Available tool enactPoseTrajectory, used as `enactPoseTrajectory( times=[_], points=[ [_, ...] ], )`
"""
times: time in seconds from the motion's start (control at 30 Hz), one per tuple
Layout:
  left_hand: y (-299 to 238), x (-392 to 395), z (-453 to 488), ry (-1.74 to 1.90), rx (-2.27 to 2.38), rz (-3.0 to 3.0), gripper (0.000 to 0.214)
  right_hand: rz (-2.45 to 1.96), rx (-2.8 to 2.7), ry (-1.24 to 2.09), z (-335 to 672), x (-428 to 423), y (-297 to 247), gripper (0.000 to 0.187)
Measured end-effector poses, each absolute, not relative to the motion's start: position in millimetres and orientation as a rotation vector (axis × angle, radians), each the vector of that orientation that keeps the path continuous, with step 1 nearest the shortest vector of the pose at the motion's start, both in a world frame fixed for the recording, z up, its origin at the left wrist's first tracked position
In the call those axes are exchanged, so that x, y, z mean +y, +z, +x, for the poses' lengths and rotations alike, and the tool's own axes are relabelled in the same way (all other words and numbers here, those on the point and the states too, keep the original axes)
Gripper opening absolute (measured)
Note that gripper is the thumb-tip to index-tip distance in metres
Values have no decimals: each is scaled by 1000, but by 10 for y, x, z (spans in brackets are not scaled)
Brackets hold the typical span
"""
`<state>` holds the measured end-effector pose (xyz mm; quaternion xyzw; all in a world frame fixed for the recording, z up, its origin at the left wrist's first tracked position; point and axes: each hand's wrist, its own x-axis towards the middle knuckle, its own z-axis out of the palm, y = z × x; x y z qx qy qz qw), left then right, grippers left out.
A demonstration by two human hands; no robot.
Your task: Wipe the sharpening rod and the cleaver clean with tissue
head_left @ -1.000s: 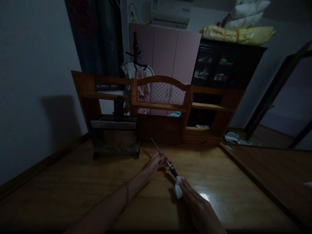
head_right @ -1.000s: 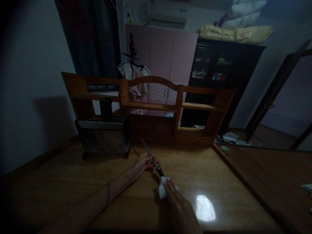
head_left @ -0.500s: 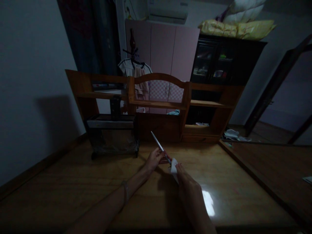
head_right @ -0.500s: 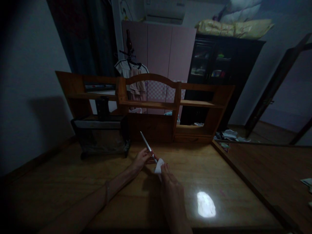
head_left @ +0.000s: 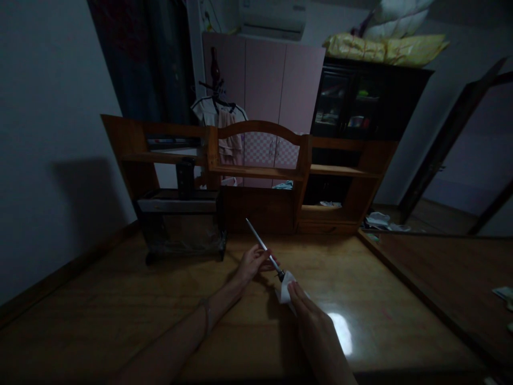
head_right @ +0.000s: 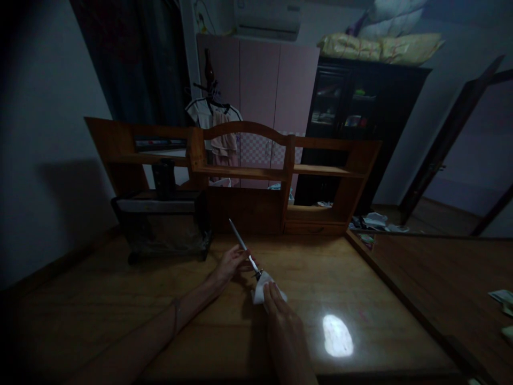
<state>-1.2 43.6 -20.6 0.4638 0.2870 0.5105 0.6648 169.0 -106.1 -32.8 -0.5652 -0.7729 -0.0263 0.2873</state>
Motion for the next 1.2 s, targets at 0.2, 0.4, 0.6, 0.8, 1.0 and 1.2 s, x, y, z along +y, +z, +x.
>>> enactPoseTrajectory(
  times=[0.2, 0.4, 0.6, 0.8, 1.0, 1.2],
  points=[
    [-229, 423, 2, 1176, 631, 1064, 38, -1410, -2092, 161, 1891, -1226, -267, 68],
    [-221, 426, 11, 1185, 659, 1093, 39, -1448, -2037, 233, 1813, -1141, -31, 77],
    [-191, 401, 9, 1197, 687, 1116, 37, -1378, -2074, 312, 1593, -941, 51, 77],
    [-158, 391, 7, 1170, 672, 1084, 36, -1351, -2144, 377, 1728, -994, -9, 77],
    [-96, 336, -15, 1159, 671, 1079, 34, -1300, -2191, 419, 1892, -1196, 29, 71],
    [-72, 329, -26, 1143, 657, 1071, 31, -1272, -2227, 449, 1975, -1333, -15, 70]
  ],
)
